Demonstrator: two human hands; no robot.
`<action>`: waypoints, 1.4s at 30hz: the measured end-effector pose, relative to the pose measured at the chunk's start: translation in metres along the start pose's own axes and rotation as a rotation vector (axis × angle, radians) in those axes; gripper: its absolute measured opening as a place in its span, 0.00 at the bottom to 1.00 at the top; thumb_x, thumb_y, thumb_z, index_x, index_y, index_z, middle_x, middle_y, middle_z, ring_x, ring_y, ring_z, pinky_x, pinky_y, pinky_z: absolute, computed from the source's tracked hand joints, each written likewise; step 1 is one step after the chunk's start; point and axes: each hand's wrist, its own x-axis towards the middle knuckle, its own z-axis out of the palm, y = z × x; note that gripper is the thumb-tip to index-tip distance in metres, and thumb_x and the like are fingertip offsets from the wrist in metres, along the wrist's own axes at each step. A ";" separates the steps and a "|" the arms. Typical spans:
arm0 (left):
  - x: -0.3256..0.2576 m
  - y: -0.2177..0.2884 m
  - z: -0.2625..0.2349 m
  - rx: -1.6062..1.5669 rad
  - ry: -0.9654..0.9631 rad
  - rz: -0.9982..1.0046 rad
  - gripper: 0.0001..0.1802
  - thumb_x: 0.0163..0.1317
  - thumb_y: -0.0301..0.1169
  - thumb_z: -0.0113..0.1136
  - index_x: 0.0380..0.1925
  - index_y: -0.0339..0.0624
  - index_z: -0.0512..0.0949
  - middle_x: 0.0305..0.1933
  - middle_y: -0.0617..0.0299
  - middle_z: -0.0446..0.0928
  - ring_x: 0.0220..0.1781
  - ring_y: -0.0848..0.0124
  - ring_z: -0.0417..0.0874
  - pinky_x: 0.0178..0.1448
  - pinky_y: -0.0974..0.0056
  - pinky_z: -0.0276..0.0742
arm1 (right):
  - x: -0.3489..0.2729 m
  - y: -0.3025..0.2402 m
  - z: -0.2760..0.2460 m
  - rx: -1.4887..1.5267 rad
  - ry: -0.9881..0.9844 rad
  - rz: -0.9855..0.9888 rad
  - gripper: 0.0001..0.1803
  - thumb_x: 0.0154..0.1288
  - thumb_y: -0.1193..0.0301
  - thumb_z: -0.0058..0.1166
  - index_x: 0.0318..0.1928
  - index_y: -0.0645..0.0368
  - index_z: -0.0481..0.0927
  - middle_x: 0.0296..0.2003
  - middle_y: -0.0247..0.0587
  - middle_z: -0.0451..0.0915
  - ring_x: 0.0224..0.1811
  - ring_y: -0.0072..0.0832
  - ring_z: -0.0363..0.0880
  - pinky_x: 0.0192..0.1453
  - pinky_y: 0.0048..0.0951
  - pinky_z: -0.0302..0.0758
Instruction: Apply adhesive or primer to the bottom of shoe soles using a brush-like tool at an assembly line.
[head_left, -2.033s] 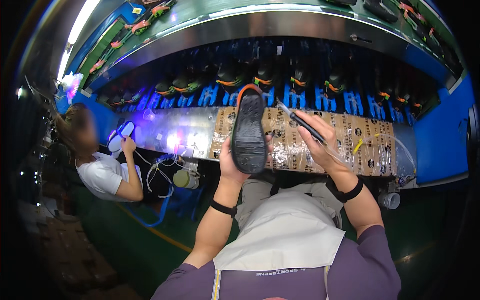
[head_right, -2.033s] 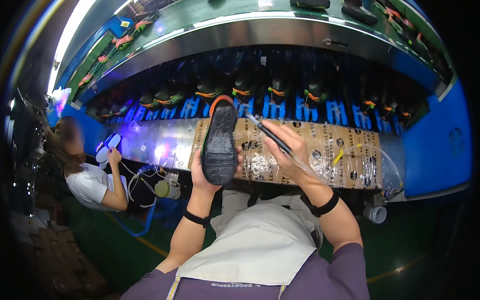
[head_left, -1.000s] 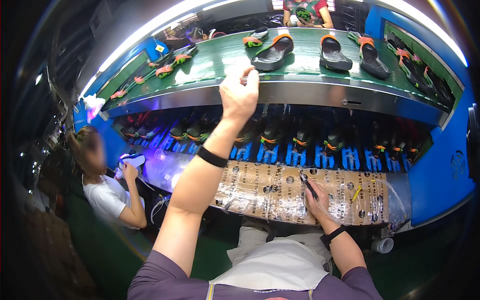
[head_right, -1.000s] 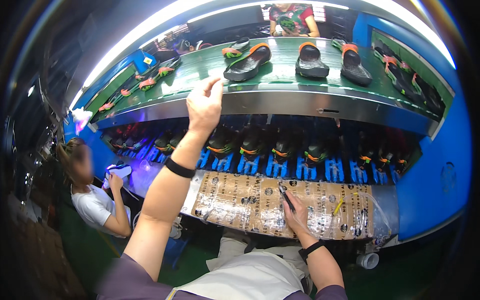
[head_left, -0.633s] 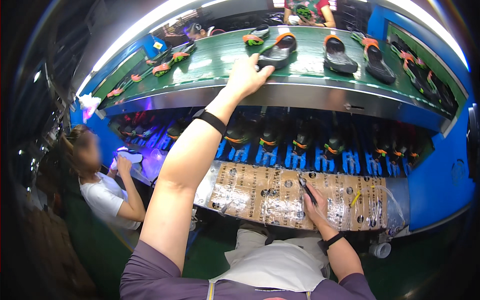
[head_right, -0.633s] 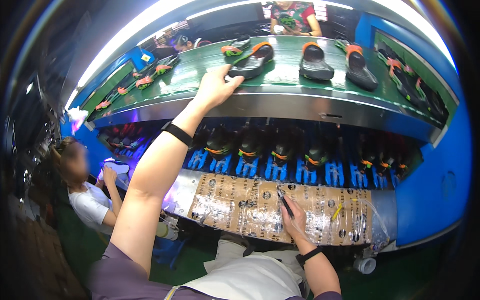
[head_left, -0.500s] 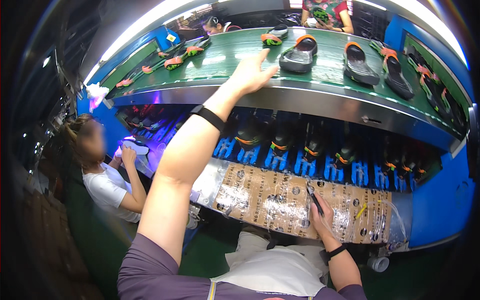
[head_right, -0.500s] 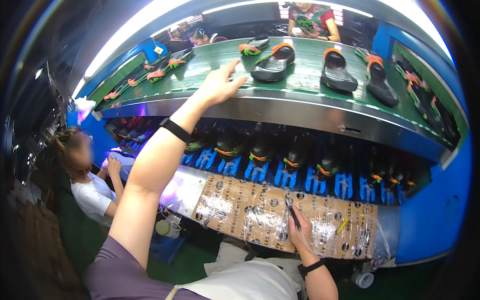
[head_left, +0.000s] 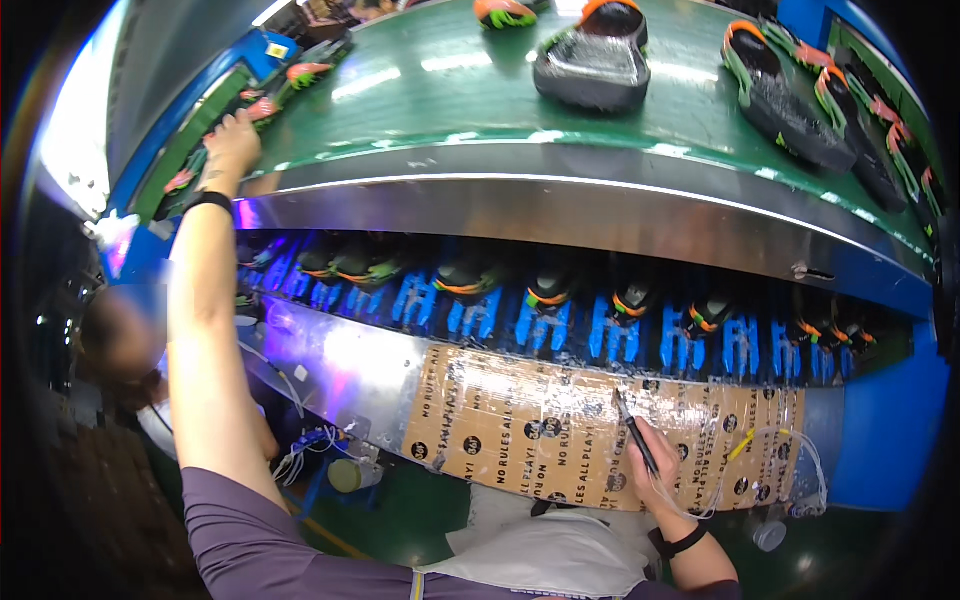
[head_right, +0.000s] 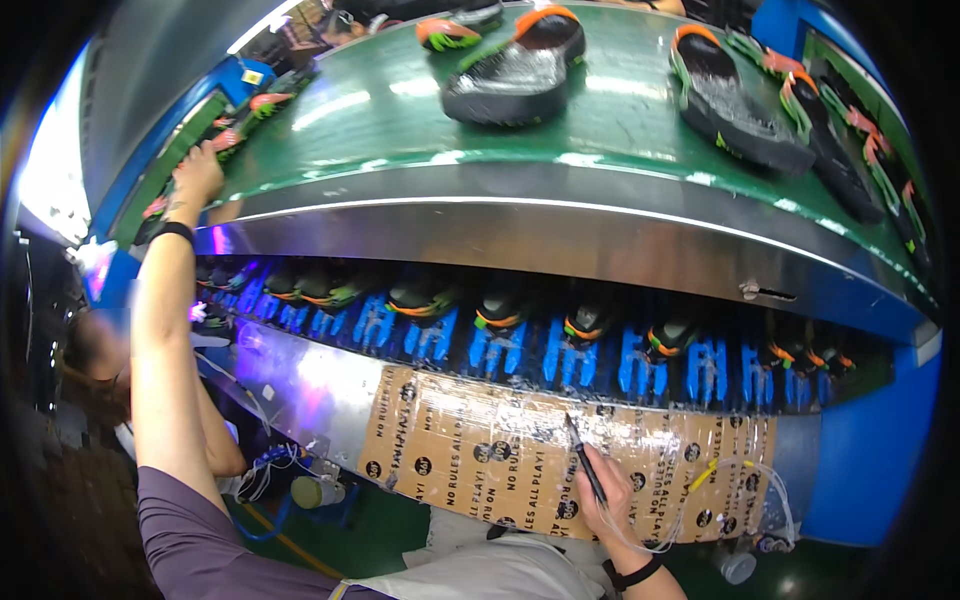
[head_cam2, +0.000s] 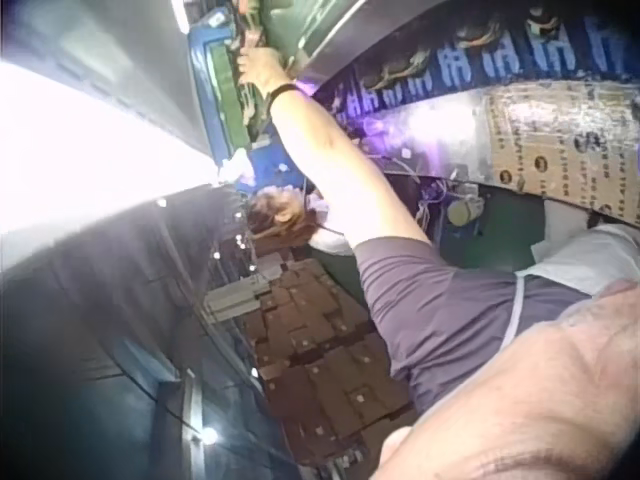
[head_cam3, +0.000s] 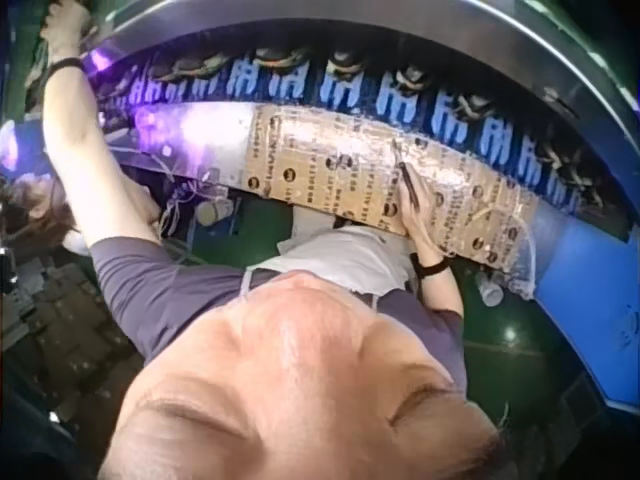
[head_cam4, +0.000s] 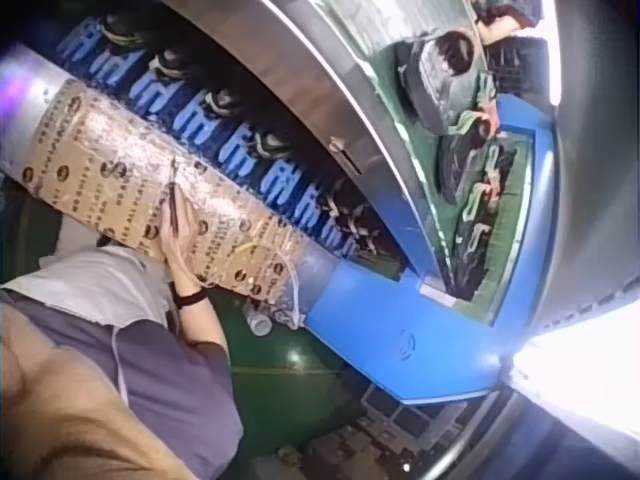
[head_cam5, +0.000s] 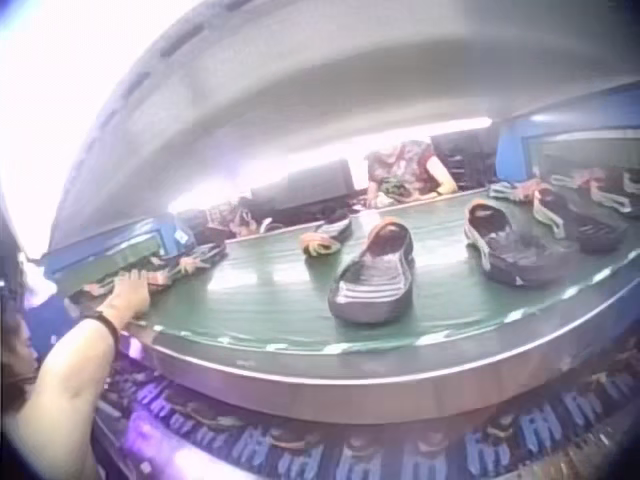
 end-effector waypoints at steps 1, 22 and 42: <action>0.008 -0.004 0.011 0.033 0.066 0.059 0.35 0.71 0.34 0.52 0.77 0.43 0.61 0.71 0.47 0.72 0.75 0.49 0.74 0.69 0.32 0.73 | 0.001 0.001 0.000 -0.001 -0.017 0.000 0.22 0.66 0.77 0.62 0.60 0.69 0.82 0.38 0.52 0.85 0.38 0.46 0.84 0.45 0.40 0.79; -0.035 -0.065 0.002 -1.263 0.011 -0.202 0.22 0.63 0.43 0.69 0.53 0.42 0.83 0.38 0.46 0.89 0.42 0.48 0.90 0.50 0.45 0.83 | -0.017 0.011 -0.008 -0.003 0.020 -0.070 0.23 0.73 0.69 0.63 0.65 0.62 0.80 0.51 0.55 0.86 0.50 0.52 0.85 0.56 0.44 0.81; -0.583 0.181 -0.096 -2.780 -1.025 -0.563 0.16 0.69 0.33 0.60 0.52 0.35 0.80 0.48 0.51 0.86 0.49 0.56 0.89 0.57 0.48 0.86 | -0.034 -0.050 -0.004 0.586 0.001 0.192 0.09 0.72 0.76 0.62 0.50 0.62 0.87 0.35 0.31 0.85 0.35 0.15 0.80 0.40 0.21 0.76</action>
